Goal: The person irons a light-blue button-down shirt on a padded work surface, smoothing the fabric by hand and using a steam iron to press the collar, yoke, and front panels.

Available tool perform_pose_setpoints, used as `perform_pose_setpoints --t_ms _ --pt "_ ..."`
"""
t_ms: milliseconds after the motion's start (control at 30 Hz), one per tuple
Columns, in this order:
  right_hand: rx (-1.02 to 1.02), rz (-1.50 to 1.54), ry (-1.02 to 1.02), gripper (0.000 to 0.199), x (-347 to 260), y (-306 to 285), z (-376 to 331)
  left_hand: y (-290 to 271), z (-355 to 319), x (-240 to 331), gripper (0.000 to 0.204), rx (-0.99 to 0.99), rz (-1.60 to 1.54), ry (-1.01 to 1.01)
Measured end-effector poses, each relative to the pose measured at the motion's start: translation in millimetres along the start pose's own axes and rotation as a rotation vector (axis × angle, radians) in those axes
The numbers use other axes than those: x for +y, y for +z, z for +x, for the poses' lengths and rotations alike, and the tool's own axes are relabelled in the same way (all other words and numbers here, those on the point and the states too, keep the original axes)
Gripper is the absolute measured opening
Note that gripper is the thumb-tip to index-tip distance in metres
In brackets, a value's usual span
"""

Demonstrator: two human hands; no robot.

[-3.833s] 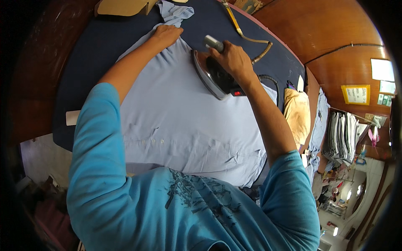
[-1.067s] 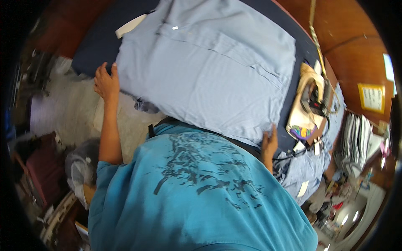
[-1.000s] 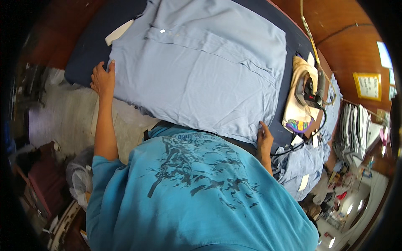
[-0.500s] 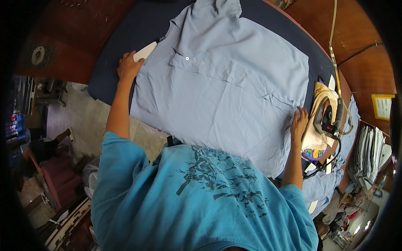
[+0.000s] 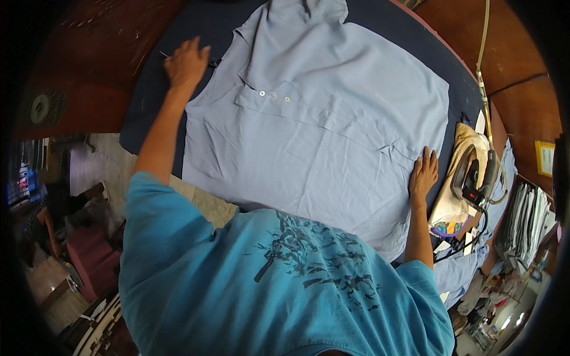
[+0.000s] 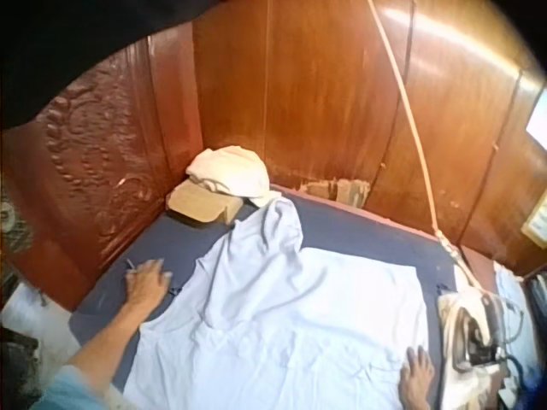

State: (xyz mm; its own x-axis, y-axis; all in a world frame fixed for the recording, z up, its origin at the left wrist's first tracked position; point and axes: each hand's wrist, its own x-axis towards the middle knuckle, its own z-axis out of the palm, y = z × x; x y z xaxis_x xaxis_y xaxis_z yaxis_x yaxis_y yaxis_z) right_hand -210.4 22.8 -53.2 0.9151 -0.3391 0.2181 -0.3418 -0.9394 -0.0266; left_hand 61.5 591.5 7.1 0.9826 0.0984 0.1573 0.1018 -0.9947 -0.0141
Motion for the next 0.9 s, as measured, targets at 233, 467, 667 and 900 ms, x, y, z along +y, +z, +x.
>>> perform_pose_setpoints --t_ms 233,467,667,900 --pt "-0.021 0.038 0.028 0.045 -4 -5 2 46 31 81 0.034 -0.13 -0.093 0.052" --pt "-0.019 -0.051 0.028 0.044 -7 -4 1 24 27 -1 0.033 0.142 0.25 0.308" --pt "0.077 0.126 0.05 0.044 7 -7 18 5 -95 -30 0.049 0.092 -0.168 -0.115" --pt "0.031 0.193 0.383 0.063 21 25 166 18 -144 -25 0.038 0.025 -0.267 -0.231"
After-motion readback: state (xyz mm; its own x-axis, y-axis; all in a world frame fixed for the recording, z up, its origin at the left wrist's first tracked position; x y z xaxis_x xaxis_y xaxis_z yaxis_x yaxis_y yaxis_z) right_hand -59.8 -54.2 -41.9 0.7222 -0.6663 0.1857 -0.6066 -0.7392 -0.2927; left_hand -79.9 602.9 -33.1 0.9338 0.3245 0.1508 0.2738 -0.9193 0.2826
